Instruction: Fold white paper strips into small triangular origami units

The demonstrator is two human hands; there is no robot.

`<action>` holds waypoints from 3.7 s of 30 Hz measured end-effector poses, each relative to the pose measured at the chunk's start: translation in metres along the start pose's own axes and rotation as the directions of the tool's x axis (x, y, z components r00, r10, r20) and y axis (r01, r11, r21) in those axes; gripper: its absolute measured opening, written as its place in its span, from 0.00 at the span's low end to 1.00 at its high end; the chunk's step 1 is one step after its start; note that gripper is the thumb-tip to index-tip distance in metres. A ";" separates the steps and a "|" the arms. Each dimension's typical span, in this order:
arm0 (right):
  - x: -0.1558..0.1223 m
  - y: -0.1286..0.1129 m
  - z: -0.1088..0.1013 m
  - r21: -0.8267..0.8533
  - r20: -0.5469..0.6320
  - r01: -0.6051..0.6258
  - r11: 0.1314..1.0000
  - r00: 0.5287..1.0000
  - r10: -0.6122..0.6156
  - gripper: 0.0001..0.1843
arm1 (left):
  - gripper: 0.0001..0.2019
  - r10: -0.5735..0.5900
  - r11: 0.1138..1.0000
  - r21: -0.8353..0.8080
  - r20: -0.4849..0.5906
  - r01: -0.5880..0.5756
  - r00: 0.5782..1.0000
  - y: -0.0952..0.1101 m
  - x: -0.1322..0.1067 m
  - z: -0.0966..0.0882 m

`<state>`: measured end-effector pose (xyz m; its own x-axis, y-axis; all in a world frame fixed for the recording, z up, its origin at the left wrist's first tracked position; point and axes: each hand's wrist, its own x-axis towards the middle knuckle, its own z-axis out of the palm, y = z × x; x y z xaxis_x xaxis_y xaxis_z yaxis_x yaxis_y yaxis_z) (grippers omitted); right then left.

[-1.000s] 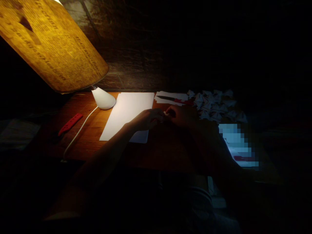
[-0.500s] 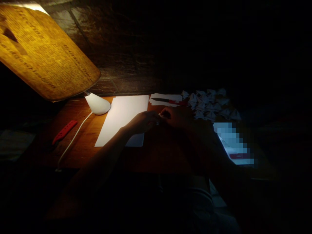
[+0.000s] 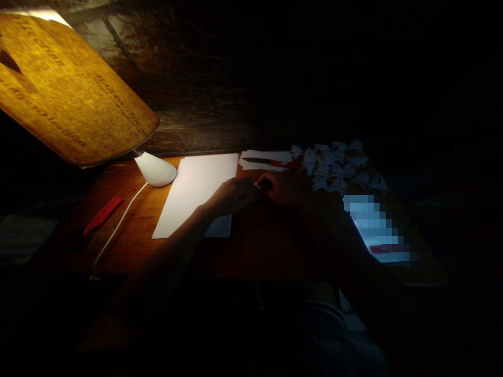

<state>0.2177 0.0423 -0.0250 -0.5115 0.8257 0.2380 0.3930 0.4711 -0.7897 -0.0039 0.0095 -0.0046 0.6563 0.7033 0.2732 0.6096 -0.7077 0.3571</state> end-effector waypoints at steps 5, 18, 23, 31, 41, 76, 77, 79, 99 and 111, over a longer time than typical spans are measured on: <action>0.001 -0.001 0.000 -0.002 0.016 -0.018 1.000 1.000 0.018 0.04 | 0.09 -0.039 0.998 -0.045 0.004 0.039 0.999 -0.001 0.000 0.000; 0.000 0.000 -0.004 -0.003 0.041 -0.003 1.000 0.999 0.003 0.07 | 0.09 -0.052 0.994 -0.099 -0.050 0.047 0.997 -0.002 -0.001 0.003; 0.001 0.000 -0.004 -0.012 0.043 -0.008 1.000 0.999 0.009 0.09 | 0.10 -0.060 0.995 -0.085 -0.043 0.056 0.997 -0.001 -0.001 0.003; 0.000 0.001 -0.001 0.019 0.031 -0.006 1.000 1.000 0.005 0.06 | 0.08 -0.071 0.990 -0.124 -0.045 0.065 0.996 -0.002 -0.002 0.003; 0.001 -0.002 0.000 -0.045 0.039 -0.028 0.999 0.999 0.030 0.09 | 0.08 -0.076 0.996 0.044 -0.008 0.077 0.997 0.001 0.002 0.000; -0.001 -0.012 0.004 -0.097 0.006 -0.085 0.992 0.996 0.086 0.08 | 0.05 -0.084 0.983 -0.169 -0.048 0.075 0.995 -0.005 0.005 0.005; -0.001 -0.012 0.003 -0.100 0.013 -0.077 0.992 0.997 0.079 0.08 | 0.05 -0.084 0.982 -0.173 -0.048 0.075 0.995 -0.005 0.004 0.005; -0.001 -0.011 0.001 -0.101 0.030 -0.057 0.993 0.998 0.061 0.08 | 0.05 -0.085 0.979 -0.189 -0.054 0.073 0.995 -0.004 0.003 0.005; -0.007 -0.007 0.000 -0.081 0.012 0.029 0.996 1.000 -0.028 0.08 | 0.07 -0.083 0.993 -0.084 -0.026 0.080 0.996 0.001 0.000 0.004; -0.023 -0.028 -0.003 -0.402 -0.120 -0.146 0.904 0.987 0.106 0.08 | 0.10 0.006 0.999 0.045 -0.018 -0.005 1.000 0.001 0.001 0.001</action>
<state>0.2208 0.0109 -0.0072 -0.3719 0.9021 0.2188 0.7369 0.4302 -0.5215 -0.0017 0.0097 -0.0052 0.6514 0.7004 0.2917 0.6259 -0.7134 0.3151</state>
